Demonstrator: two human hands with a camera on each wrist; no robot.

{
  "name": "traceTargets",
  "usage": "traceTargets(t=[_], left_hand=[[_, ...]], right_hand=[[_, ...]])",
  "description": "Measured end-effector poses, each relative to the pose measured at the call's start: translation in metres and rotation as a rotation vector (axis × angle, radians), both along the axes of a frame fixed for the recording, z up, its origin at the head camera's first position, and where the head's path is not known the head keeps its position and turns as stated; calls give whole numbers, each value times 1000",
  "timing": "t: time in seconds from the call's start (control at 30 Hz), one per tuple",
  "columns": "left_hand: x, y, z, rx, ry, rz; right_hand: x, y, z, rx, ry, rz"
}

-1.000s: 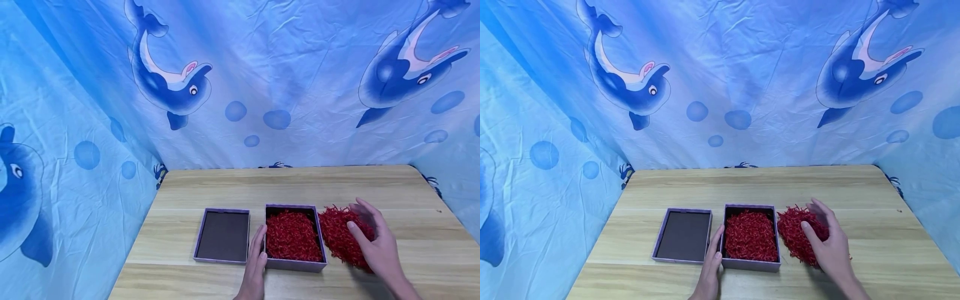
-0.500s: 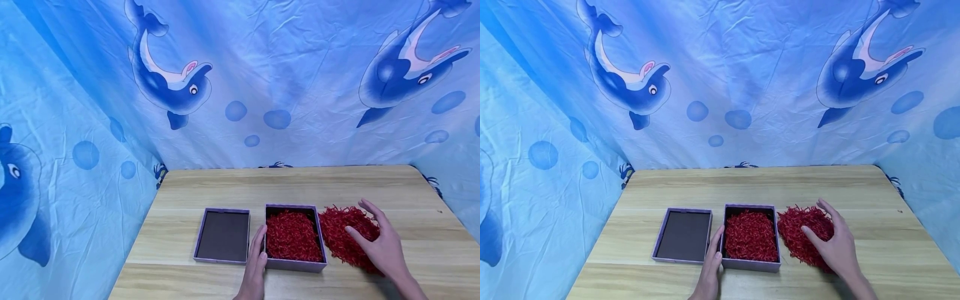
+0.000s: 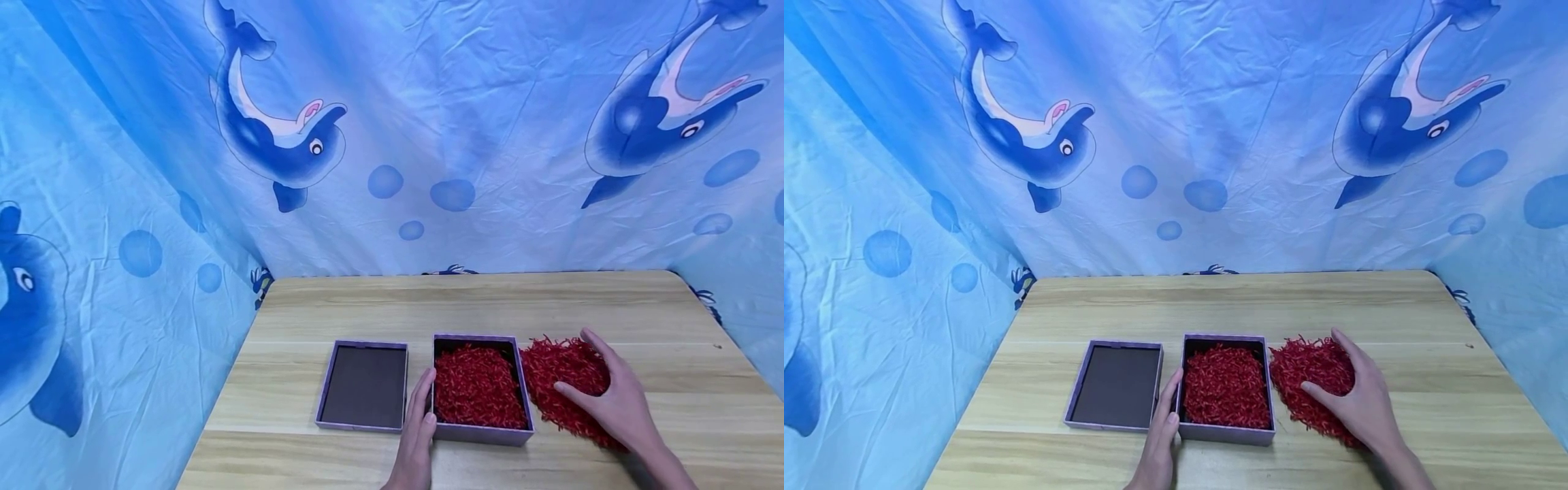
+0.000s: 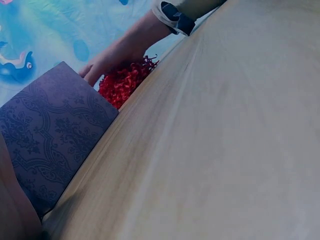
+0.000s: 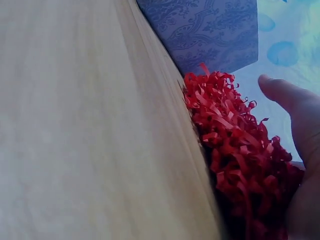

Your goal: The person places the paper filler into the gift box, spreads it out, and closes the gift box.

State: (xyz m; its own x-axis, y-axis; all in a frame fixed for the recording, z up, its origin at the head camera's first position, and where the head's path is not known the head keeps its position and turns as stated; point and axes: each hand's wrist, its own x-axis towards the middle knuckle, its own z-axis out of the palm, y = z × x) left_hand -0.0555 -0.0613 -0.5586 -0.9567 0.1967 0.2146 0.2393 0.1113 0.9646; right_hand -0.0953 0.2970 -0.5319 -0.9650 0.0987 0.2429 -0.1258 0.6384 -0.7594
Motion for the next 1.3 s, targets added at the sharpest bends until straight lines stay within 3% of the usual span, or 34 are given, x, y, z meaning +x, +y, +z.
traceTargets(t=[0.23,0.4,0.63,0.77,0.9,1.07,1.3], left_hand=[[0,0,0,-3,6,5],[0,-1,0,-2,-5,6],[0,-1,-1,-1,32,7],[1,-2,0,3,7,2],[0,-2,1,-1,-16,3],[0,-2,1,4,3,3],[1,-1,2,16,-2,3]], right_hand=[[-3,1,-9,32,-28,41],[-5,1,-15,42,-11,72],[-5,-1,-23,72,21,75],[-4,1,-26,71,57,68],[-4,1,-28,74,95,73],[-5,1,-28,73,148,82],[-4,2,-27,88,132,69]])
